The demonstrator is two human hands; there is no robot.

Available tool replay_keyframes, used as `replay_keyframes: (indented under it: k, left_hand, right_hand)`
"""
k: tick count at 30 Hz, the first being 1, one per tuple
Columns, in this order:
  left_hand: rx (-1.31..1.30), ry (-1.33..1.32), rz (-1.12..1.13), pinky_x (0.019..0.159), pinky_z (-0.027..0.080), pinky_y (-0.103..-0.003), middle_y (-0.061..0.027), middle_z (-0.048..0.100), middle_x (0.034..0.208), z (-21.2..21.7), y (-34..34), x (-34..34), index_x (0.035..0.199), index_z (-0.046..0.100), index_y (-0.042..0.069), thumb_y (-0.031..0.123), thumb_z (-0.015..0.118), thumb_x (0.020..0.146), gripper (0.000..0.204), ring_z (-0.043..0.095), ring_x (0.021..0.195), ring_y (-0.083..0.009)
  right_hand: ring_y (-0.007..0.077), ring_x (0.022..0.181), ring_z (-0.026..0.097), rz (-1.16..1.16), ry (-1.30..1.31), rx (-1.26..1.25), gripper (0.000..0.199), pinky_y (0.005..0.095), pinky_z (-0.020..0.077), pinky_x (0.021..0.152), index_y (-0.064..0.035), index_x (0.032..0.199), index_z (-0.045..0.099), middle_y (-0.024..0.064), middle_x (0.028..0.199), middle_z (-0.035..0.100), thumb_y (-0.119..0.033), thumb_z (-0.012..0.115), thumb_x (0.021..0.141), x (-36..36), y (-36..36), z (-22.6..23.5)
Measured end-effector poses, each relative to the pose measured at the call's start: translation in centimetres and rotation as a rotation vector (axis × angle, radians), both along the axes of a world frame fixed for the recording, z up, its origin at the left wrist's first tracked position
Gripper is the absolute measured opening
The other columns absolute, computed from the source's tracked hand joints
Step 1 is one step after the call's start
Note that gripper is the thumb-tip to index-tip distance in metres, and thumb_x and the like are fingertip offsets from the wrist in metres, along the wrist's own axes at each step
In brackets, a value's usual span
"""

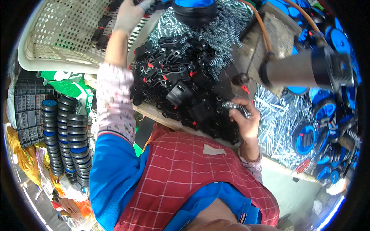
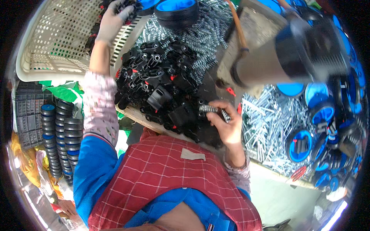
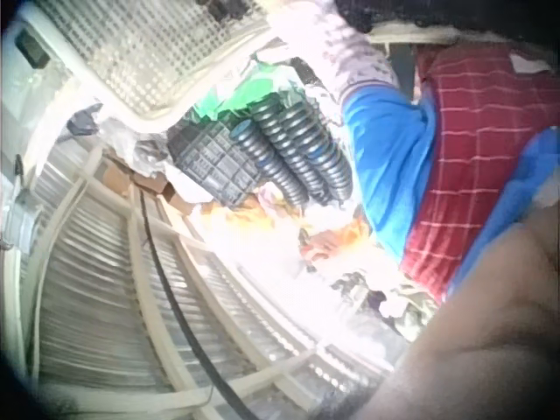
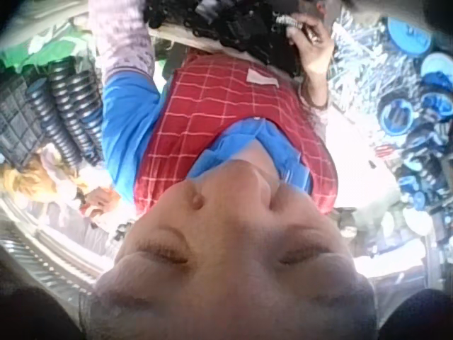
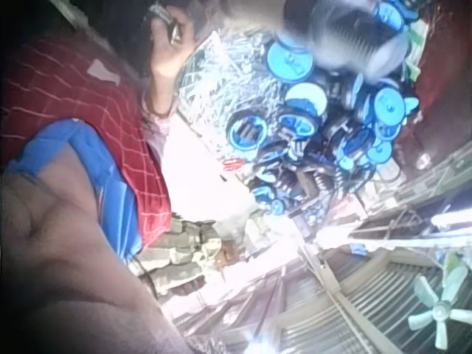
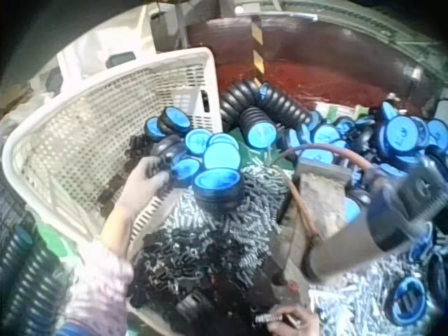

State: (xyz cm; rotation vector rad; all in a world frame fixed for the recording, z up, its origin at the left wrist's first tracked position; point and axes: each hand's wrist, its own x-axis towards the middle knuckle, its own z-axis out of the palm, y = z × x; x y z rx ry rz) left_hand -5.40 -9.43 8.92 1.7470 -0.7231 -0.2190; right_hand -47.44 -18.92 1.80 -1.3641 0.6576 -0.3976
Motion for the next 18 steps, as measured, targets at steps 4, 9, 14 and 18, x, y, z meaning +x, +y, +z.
replay_keyframes:
  k: [4, 9, 14, 18]
  left_hand:
    - [0.073, -0.053, -0.234, 0.089, 0.049, -0.030, -0.0072, 0.066, 0.109, 1.2, 4.2, -13.2, 0.124, 0.060, -0.002, 0.015, 0.070, 0.089, 0.039, 0.061, 0.096, -0.0132]
    - [0.063, 0.420, -0.429, 0.098, 0.046, -0.029, -0.0060, 0.063, 0.117, -0.5, 7.0, -21.0, 0.133, 0.050, 0.001, 0.001, 0.064, 0.090, 0.046, 0.057, 0.110, -0.0134]
    - [0.098, 0.327, -0.423, 0.090, 0.049, -0.027, -0.0056, 0.064, 0.110, -0.3, 8.4, -22.6, 0.129, 0.053, 0.002, 0.008, 0.071, 0.087, 0.046, 0.059, 0.100, -0.0114]
    - [0.207, 0.212, -0.344, 0.078, 0.050, -0.025, -0.0039, 0.064, 0.102, -0.6, 9.1, -22.8, 0.128, 0.054, 0.005, 0.012, 0.074, 0.085, 0.048, 0.057, 0.086, -0.0074]
  right_hand:
    - [0.0053, 0.067, 0.055, -0.001, -0.052, -0.120, 0.025, 0.0203, 0.0445, 0.060, 0.0003, 0.109, 0.068, 0.0019, 0.091, 0.064, 0.003, 0.071, 0.085, -0.1, 0.5, 1.4]
    - [0.0126, 0.071, 0.060, 0.051, -0.171, -0.582, 0.025, 0.0264, 0.0481, 0.064, -0.0023, 0.110, 0.069, 0.0062, 0.093, 0.068, -0.004, 0.073, 0.085, 1.3, 0.5, 5.0]
    - [0.0215, 0.072, 0.062, 0.144, -0.243, -0.958, 0.026, 0.0319, 0.0496, 0.065, -0.0047, 0.112, 0.068, 0.0079, 0.093, 0.064, -0.007, 0.073, 0.086, 4.0, 0.5, 7.6]
    - [0.0250, 0.082, 0.064, 0.279, -0.135, -1.325, 0.036, 0.0329, 0.0525, 0.069, -0.0094, 0.117, 0.068, 0.0106, 0.102, 0.061, -0.001, 0.069, 0.083, 4.8, 0.9, 8.3]
